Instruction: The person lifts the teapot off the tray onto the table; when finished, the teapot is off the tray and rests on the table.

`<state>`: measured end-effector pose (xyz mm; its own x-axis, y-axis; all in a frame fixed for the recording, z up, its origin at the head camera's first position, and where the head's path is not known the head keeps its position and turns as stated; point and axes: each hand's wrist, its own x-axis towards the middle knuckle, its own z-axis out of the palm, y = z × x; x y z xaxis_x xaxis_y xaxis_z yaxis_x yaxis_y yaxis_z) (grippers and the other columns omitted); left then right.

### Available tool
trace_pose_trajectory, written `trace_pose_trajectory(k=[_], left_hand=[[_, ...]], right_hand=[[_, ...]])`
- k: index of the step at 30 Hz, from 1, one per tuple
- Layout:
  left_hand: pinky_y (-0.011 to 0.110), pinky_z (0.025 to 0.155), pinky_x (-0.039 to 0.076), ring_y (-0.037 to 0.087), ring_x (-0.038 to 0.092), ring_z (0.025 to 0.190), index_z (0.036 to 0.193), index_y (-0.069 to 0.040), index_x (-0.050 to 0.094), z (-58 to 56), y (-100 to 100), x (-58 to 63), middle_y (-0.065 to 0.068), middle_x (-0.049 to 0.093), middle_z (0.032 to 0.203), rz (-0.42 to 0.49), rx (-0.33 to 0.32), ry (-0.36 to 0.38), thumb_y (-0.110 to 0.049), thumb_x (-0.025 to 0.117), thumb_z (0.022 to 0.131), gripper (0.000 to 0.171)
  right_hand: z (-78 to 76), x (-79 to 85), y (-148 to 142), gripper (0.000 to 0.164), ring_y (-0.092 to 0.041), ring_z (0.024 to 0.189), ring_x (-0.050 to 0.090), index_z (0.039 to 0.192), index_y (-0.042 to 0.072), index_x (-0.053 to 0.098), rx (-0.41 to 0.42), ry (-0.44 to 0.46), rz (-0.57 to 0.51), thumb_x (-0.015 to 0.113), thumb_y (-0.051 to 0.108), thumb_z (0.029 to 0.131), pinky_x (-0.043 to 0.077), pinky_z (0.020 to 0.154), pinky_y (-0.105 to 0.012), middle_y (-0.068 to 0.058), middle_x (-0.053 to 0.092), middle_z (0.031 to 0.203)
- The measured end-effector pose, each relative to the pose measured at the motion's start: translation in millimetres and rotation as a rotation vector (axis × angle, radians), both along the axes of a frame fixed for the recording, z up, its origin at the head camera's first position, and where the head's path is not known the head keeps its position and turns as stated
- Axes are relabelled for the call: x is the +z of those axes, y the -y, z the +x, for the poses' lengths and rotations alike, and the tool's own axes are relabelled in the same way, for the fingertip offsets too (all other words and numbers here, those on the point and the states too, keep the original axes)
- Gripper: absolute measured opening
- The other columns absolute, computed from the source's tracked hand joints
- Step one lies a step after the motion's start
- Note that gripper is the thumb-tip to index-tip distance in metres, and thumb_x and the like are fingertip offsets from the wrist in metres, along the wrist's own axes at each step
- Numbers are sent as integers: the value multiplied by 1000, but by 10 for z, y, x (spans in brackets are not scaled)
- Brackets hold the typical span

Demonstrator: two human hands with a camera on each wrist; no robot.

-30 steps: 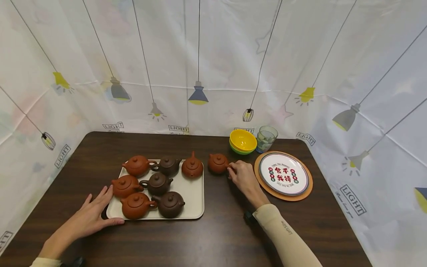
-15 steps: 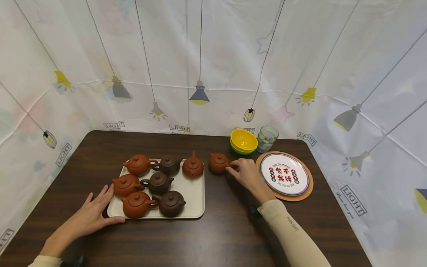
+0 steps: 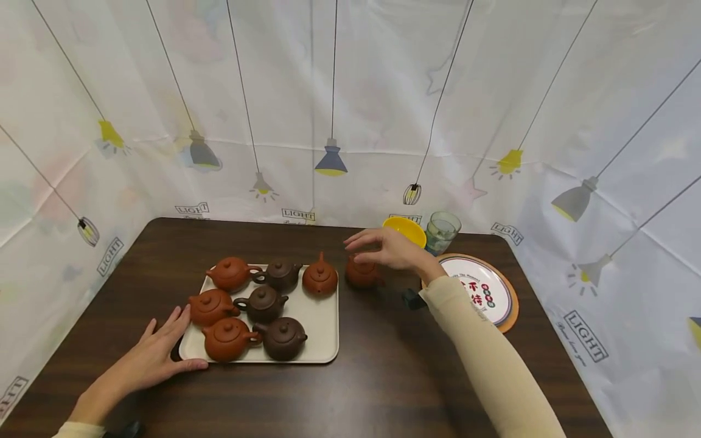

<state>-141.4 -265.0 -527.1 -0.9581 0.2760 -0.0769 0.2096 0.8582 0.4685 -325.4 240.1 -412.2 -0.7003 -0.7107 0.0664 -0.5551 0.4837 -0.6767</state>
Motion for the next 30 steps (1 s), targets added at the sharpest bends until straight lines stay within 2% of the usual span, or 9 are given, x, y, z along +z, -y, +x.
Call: trace_pose_trajectory(k=[5, 7, 11, 15, 19, 30], left_hand=[[85, 120, 12, 56, 25, 160, 166, 10, 25, 0, 10, -40, 34, 27, 172, 17, 1, 5, -69, 82, 81, 129], [85, 119, 13, 56, 26, 159, 165, 10, 27, 5, 9, -45, 34, 29, 171, 17, -5, 1, -68, 83, 81, 128], [86, 118, 13, 57, 26, 159, 165, 11, 28, 4, 9, -28, 33, 30, 171, 29, -7, 2, -67, 84, 80, 128], [86, 118, 13, 57, 26, 159, 165, 10, 28, -19, 19, -1, 33, 30, 171, 37, -2, -1, -67, 84, 81, 127], [86, 118, 15, 56, 28, 159, 165, 10, 29, -15, 13, -13, 33, 31, 171, 21, -8, -11, -66, 84, 81, 126], [86, 117, 15, 57, 28, 158, 165, 9, 29, -21, 26, -21, 33, 31, 171, 31, -9, -13, -66, 85, 81, 126]], right_hand=[[-275, -16, 215, 37, -30, 149, 56, 139, 17, 74, 118, 84, 51, 75, 15, 102, 47, 121, -56, -5, 66, 153], [-348, -72, 318, 38, -29, 150, 55, 141, 14, 73, 151, 100, 70, 73, 13, 103, 46, 123, -55, -6, 65, 154], [-482, -193, 532, 39, -27, 146, 59, 142, 13, 72, 191, 88, 136, 70, 6, 104, 46, 124, -51, -5, 67, 152], [-603, -208, 725, 40, -29, 142, 63, 142, 10, 72, 238, 48, 217, 68, 1, 103, 49, 121, -51, -6, 69, 149], [-637, -260, 807, 35, -29, 131, 70, 135, 5, 75, 251, 25, 265, 69, -2, 102, 57, 112, -46, -9, 76, 137], [-668, -389, 822, 20, -19, 105, 80, 112, 7, 86, 220, -81, 308, 79, 4, 94, 66, 92, -31, -6, 84, 110]])
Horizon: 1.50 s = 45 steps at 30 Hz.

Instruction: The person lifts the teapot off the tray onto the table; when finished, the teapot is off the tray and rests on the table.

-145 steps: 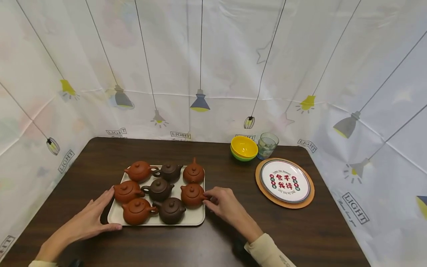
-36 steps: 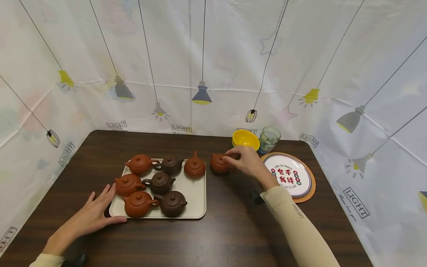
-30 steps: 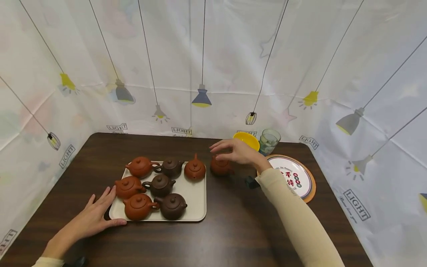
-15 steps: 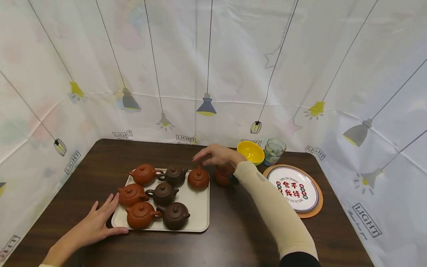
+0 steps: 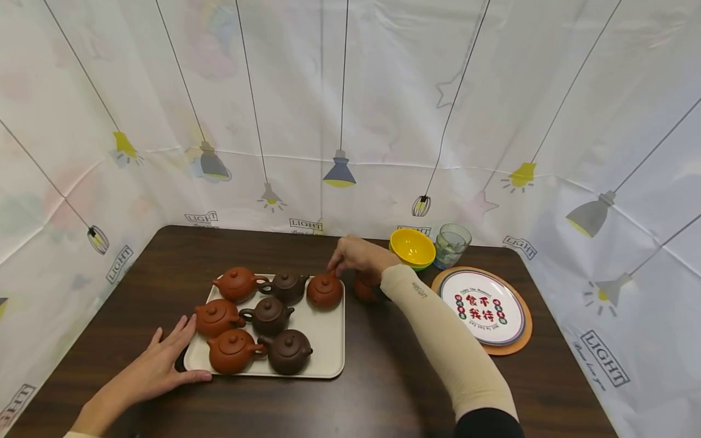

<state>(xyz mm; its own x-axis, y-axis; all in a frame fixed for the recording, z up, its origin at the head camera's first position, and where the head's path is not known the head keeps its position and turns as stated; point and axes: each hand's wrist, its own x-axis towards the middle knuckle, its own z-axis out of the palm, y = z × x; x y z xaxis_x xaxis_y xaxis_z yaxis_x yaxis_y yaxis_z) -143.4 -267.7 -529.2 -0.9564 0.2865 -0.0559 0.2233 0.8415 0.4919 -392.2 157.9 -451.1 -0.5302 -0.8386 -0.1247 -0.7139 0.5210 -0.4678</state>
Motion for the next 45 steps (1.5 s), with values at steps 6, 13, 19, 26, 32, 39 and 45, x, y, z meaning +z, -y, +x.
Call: trace_pose_trajectory(k=[6, 13, 19, 26, 32, 39, 45], left_hand=[[86, 117, 15, 57, 28, 158, 165, 10, 29, 15, -27, -13, 34, 31, 171, 9, -3, 6, -66, 85, 81, 126], [86, 117, 16, 56, 29, 158, 165, 10, 29, 26, -59, -31, 33, 31, 170, -13, -14, 9, -65, 85, 81, 126], [87, 117, 16, 56, 28, 158, 165, 10, 28, 21, -68, -22, 33, 31, 171, -6, -16, 16, -65, 85, 82, 126], [87, 116, 17, 57, 30, 157, 165, 11, 28, 24, -58, -5, 34, 31, 170, -25, -7, 2, -66, 84, 81, 127], [87, 115, 20, 58, 32, 156, 164, 13, 27, 15, -57, 4, 36, 32, 169, -62, -19, -10, -67, 83, 82, 128], [88, 113, 23, 58, 34, 155, 164, 14, 26, -5, -42, 21, 38, 33, 167, -83, -43, -22, -65, 83, 82, 127], [88, 113, 22, 59, 33, 155, 164, 14, 25, -22, -18, 49, 38, 31, 167, -86, -35, -16, -65, 83, 82, 128]], right_hand=[[44, -4, -75, 18, -18, 100, 81, 110, 7, 86, 23, -57, 4, 81, 5, 93, 66, 88, -29, -6, 85, 107], [118, 124, -176, 16, -18, 99, 80, 110, 8, 86, 48, -107, -27, 80, 7, 95, 66, 88, -30, -5, 85, 108], [158, 300, -378, 18, -23, 93, 82, 108, 5, 86, 32, -188, -151, 84, 8, 91, 66, 81, -34, -9, 85, 104], [390, 477, -718, 19, -23, 92, 82, 111, 9, 86, -143, -196, -257, 83, 7, 92, 67, 80, -36, -8, 85, 105], [604, 483, -1017, 19, -22, 84, 80, 109, 9, 86, -235, -309, -284, 84, 8, 91, 63, 72, -30, -7, 85, 99], [892, 451, -1339, 19, -26, 89, 81, 111, 9, 86, -410, -381, -235, 83, 11, 92, 62, 72, -32, -10, 85, 105], [1066, 376, -1607, 19, -29, 81, 80, 109, 5, 86, -539, -477, -249, 84, 12, 91, 64, 66, -34, -13, 85, 101]])
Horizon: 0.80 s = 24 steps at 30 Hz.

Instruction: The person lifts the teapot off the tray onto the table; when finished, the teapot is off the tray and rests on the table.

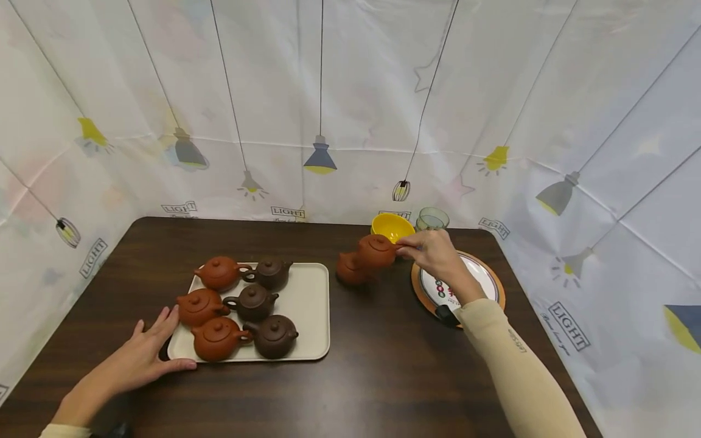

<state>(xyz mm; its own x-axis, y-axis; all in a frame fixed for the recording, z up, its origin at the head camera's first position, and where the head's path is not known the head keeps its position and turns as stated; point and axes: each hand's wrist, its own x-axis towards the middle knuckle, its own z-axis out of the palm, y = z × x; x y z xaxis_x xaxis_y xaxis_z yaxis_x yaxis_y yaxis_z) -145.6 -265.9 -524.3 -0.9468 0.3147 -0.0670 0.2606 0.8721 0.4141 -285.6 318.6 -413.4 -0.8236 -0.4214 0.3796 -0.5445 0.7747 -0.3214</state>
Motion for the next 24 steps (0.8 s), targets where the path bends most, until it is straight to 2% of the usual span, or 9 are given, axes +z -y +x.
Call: trace_pose_trajectory(k=[4, 9, 13, 18, 24], left_hand=[[87, 114, 22, 59, 33, 154, 164, 14, 25, 8, 6, 9, 39, 31, 167, -5, 6, 4, -66, 84, 82, 129], [87, 114, 22, 59, 34, 154, 163, 15, 26, 20, -1, 11, 39, 32, 167, -6, 8, -2, -66, 84, 81, 129], [87, 115, 20, 60, 32, 154, 164, 15, 25, 35, -2, 12, 40, 31, 167, 10, 13, 15, -66, 84, 81, 129], [88, 115, 18, 61, 30, 155, 164, 15, 24, 32, 5, 22, 40, 29, 168, 32, 17, 32, -66, 84, 81, 130], [87, 116, 18, 61, 30, 155, 164, 14, 22, 1, -4, 34, 41, 28, 167, 29, 11, 26, -66, 83, 82, 130]], right_hand=[[84, -75, -113, 20, -30, 76, 79, 113, 4, 85, -110, 65, -7, 81, 14, 96, 59, 58, -30, -18, 84, 102], [151, -230, -166, 18, -21, 58, 70, 113, 2, 84, -192, 133, -26, 78, 12, 98, 46, 45, -25, -21, 83, 102], [180, -387, -153, 14, -22, 65, 72, 107, 2, 86, -206, 79, -7, 80, 8, 97, 51, 51, -23, -18, 83, 96], [236, -567, -101, 9, -24, 68, 73, 101, 3, 87, -223, 39, -2, 80, 7, 96, 52, 54, -26, -13, 82, 87], [296, -697, -65, 10, -26, 75, 74, 100, 2, 86, -238, 3, -13, 78, 5, 96, 57, 63, -37, -14, 82, 90]])
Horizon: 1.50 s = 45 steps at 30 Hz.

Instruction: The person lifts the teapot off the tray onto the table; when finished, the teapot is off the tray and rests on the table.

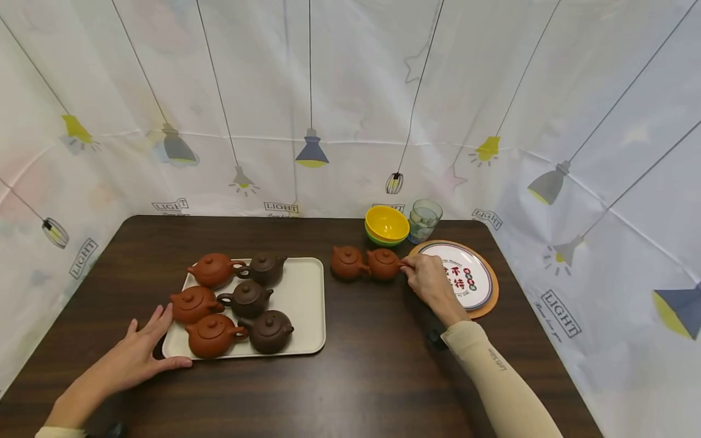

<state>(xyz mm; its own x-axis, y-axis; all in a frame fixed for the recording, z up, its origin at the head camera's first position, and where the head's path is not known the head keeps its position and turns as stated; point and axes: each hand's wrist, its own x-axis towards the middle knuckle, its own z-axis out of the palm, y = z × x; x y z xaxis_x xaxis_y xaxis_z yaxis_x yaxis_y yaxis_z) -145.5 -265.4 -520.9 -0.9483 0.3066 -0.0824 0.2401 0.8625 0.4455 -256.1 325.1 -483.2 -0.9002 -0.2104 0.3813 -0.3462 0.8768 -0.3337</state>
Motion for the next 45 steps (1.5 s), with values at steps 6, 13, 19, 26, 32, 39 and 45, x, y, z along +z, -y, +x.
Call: trace_pose_trajectory(k=[6, 13, 19, 26, 32, 39, 45], left_hand=[[87, 116, 19, 59, 30, 156, 166, 12, 22, -91, -43, 18, 39, 28, 169, -21, -16, -26, -68, 83, 82, 131], [87, 117, 17, 58, 28, 158, 166, 12, 22, -146, -28, 79, 36, 27, 171, -9, -1, -18, -66, 85, 81, 131], [87, 118, 17, 57, 28, 158, 166, 11, 23, -125, -4, 60, 35, 27, 171, -25, 2, -23, -68, 83, 82, 130], [87, 118, 16, 57, 27, 158, 166, 12, 23, -69, 26, 50, 35, 27, 171, -18, 11, -15, -67, 83, 82, 130], [87, 118, 16, 57, 26, 159, 166, 12, 23, -42, 37, 33, 35, 26, 172, -6, 14, -10, -67, 83, 82, 129], [87, 118, 14, 57, 25, 159, 165, 12, 23, -23, 29, 34, 35, 26, 172, 9, 21, -8, -65, 83, 83, 128], [86, 120, 13, 56, 24, 161, 166, 10, 24, -29, 7, -27, 34, 26, 173, 22, 20, -2, -66, 83, 83, 128]], right_hand=[[27, -57, -12, 6, -32, 75, 75, 97, -3, 82, 6, -113, 19, 80, -4, 92, 61, 68, -51, -19, 79, 86], [-20, -35, 15, 9, -35, 82, 77, 103, -5, 81, 12, -82, -18, 78, -1, 95, 63, 73, -53, -21, 80, 93], [-26, 39, 79, 12, -38, 82, 76, 100, -6, 80, 11, -91, -8, 83, 0, 90, 61, 73, -55, -23, 78, 90], [-20, 284, 367, 12, -41, 88, 70, 100, -7, 80, -12, -158, 7, 81, 2, 93, 59, 81, -56, -24, 76, 96], [-93, 494, 875, 12, -34, 89, 74, 101, -2, 83, 156, -77, -96, 83, 6, 93, 62, 80, -50, -19, 79, 102], [-301, 693, 1632, 10, -28, 91, 75, 103, 2, 84, 433, 35, -84, 81, 8, 95, 64, 80, -45, -14, 79, 104], [-465, 677, 2198, 14, -25, 94, 75, 108, 5, 84, 608, 138, 20, 79, 14, 98, 64, 80, -38, -11, 79, 110]])
